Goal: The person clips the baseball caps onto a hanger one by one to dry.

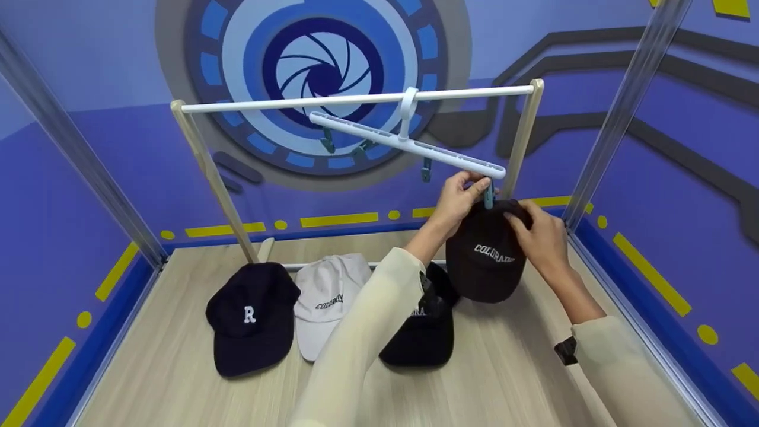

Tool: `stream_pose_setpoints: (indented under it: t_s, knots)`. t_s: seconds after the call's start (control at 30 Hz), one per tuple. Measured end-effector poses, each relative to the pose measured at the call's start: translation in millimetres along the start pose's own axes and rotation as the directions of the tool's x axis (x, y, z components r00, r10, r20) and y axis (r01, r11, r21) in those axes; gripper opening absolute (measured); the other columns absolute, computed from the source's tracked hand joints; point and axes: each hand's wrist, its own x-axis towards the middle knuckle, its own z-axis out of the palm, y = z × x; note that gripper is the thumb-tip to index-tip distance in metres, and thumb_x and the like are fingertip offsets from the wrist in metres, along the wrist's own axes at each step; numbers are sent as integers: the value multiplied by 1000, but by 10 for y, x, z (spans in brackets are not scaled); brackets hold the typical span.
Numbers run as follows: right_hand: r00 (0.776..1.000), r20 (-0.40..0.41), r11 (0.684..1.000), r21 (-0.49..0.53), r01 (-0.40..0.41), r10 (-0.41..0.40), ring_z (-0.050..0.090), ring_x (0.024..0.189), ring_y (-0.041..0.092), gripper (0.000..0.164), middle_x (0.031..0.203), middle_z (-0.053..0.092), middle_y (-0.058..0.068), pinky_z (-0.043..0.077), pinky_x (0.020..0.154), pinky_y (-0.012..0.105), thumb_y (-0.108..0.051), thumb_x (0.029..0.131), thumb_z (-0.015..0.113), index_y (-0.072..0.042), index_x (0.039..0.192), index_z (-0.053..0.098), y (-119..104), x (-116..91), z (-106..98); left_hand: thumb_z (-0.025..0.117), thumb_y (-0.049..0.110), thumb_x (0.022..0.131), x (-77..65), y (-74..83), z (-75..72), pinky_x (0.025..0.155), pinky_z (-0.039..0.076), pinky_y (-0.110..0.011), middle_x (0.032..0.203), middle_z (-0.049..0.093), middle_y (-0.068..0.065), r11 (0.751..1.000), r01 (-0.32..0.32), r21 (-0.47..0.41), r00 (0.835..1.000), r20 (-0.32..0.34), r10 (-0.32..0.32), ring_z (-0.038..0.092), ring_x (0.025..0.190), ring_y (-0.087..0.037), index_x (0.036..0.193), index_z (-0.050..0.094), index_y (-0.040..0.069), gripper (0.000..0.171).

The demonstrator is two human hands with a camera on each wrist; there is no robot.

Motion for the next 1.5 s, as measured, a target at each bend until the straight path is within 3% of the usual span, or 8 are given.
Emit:
stream_pose_setpoints:
  t_s: [0.27, 0.47, 0.7, 0.93, 1.07, 1.3, 1.5]
  knots:
    - [998, -41, 997, -64, -52, 49, 64, 72, 35, 25, 86, 69, 15, 45, 61, 48, -33, 88, 67, -11, 100, 66, -85, 5, 39, 57, 2, 92, -40, -3, 34, 82, 54, -33, 98, 65, -15, 998, 4, -55, 1000, -2, -4, 61, 100, -45, 107, 59, -11, 20]
    - [997, -51, 997, -44, -61, 59, 64, 74, 35, 28, 87, 70, 14, 44, 60, 48, -37, 88, 66, -12, 101, 66, -169, 20, 47, 57, 1, 91, -66, -25, 36, 83, 53, -31, 97, 65, -14, 997, -38, -66, 998, -43, 35, 58, 103, -49, 105, 59, -11, 19]
    - [995, -46, 996, -35, -87, 86, 65, 76, 35, 28, 87, 70, 12, 45, 62, 49, -39, 88, 66, -14, 101, 67, -163, 11, 43, 60, 6, 91, -92, -56, 9, 83, 52, -28, 104, 63, -22, 999, -21, -36, 1000, -13, 20, 66, 97, -33, 106, 59, -7, 20]
    - [994, -22, 994, -19, -111, 110, 65, 77, 33, 29, 89, 70, 10, 44, 62, 47, -40, 87, 67, -16, 101, 68, -146, -2, 53, 61, 12, 92, -133, -97, -23, 86, 51, -27, 105, 66, -14, 1000, 25, -1, 1000, -3, -25, 67, 96, -21, 121, 56, -5, 34]
    - [994, 3, 994, -14, -108, 109, 65, 77, 32, 30, 90, 70, 11, 44, 62, 46, -40, 87, 66, -14, 102, 68, -126, -10, 60, 61, 18, 92, -157, -113, -33, 88, 50, -28, 107, 66, -9, 997, 27, 71, 999, -21, -26, 65, 96, -14, 124, 57, -3, 38]
    - [992, 48, 993, -16, -115, 116, 64, 76, 32, 32, 89, 69, 11, 43, 62, 45, -39, 88, 65, -12, 104, 66, -66, -26, 49, 67, 23, 88, -173, -118, -57, 84, 50, -22, 109, 66, 1, 978, 0, 207, 999, -37, 8, 63, 95, -7, 116, 66, 6, 32]
    - [990, 90, 994, -9, -105, 105, 64, 78, 34, 33, 91, 68, 15, 45, 64, 45, -37, 89, 64, -8, 107, 62, -29, -20, 23, 67, 21, 89, -194, -74, -151, 82, 50, -21, 109, 67, -1, 954, -72, 292, 997, 36, 64, 62, 96, -7, 115, 66, 7, 29]
